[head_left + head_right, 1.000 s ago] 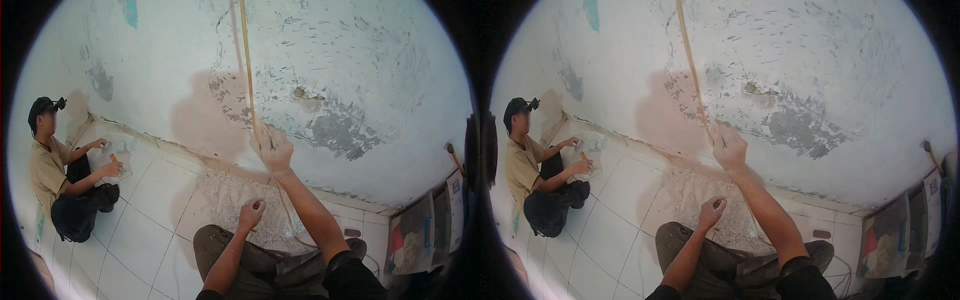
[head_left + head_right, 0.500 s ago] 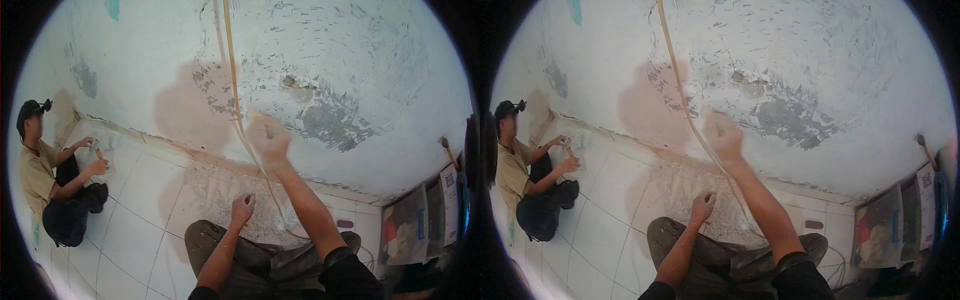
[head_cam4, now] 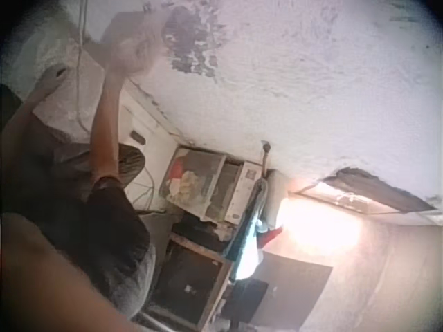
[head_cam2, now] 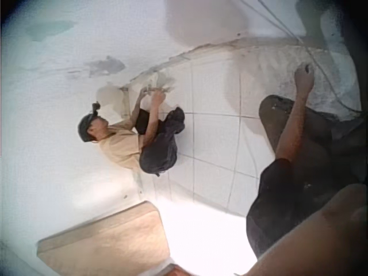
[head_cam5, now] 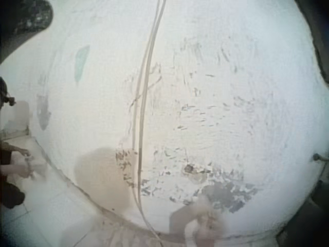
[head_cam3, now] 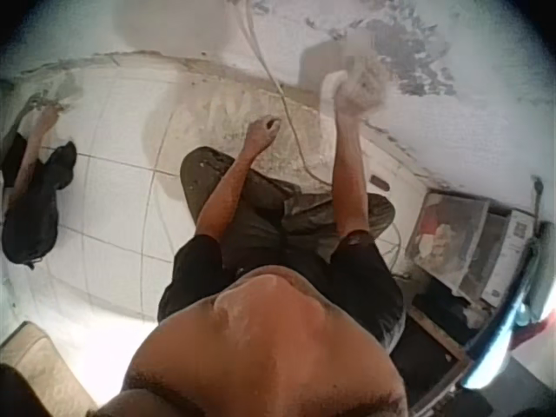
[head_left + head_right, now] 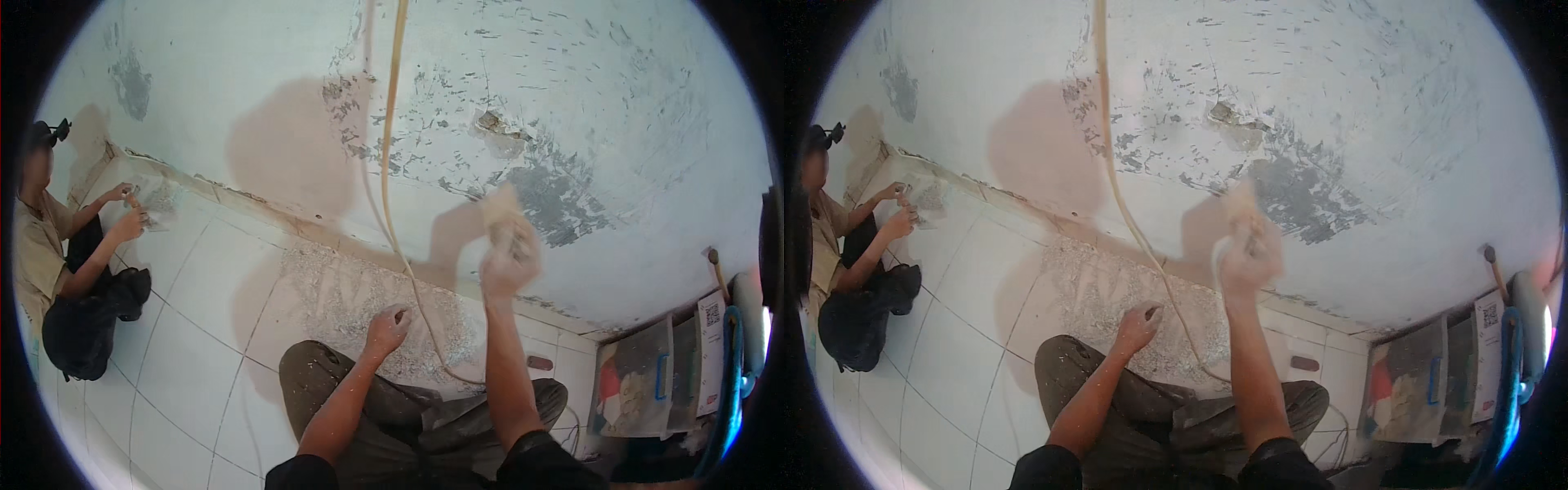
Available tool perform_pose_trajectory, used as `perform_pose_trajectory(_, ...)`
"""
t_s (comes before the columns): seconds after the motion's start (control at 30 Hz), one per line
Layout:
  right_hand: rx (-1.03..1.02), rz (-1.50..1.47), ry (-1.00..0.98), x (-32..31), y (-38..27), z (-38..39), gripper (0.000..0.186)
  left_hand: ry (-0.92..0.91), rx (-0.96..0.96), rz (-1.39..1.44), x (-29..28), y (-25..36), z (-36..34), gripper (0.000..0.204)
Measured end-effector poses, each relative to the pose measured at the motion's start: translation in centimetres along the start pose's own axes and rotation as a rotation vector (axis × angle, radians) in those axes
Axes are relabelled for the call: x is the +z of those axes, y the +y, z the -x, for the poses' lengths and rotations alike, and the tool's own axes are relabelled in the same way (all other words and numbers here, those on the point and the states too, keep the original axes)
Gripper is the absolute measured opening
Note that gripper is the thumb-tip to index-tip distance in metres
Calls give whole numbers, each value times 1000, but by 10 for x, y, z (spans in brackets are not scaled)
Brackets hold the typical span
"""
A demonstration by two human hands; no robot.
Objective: The person clears plaster debris from the tiled floor by hand and sands the damaged wall using a sanding block and rolled sandpaper.
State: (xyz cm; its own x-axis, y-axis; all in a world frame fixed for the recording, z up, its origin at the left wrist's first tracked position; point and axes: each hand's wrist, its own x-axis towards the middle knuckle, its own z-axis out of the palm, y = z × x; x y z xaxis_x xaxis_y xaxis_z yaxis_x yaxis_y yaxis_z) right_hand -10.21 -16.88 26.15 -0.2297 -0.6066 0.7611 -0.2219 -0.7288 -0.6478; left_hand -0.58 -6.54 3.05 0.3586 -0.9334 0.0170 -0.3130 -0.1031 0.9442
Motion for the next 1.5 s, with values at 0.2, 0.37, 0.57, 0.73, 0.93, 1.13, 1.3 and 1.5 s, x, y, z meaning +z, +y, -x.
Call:
perform_pose_trajectory(0.2,-202,254,-91,48,11,8,17,22,-42,-74,-6,-2,2,31)
perform_pose_trajectory(0.37,24,30,-55,-20,17,-5,17,-24,-36,-134,-5,1,7,31)
perform_pose_trajectory(0.57,-48,-139,-114,-8,6,-7,12,-75,45,-119,5,-4,7,31)
perform_pose_trajectory(0.73,-228,22,-288,79,11,1,16,-100,25,-148,-4,-10,3,32)
perform_pose_trajectory(0.93,-135,36,-115,13,23,4,13,-50,-12,-134,-7,-9,5,32)
perform_pose_trajectory(1.13,-129,27,-44,-54,33,-5,14,-66,-27,-142,-2,-2,4,34)
perform_pose_trajectory(1.3,-100,-419,-366,58,35,-2,14,-67,-78,-98,-5,-3,2,37)
perform_pose_trajectory(1.5,-57,-114,-341,76,23,33,14,-15,-14,-134,-11,-7,3,35)
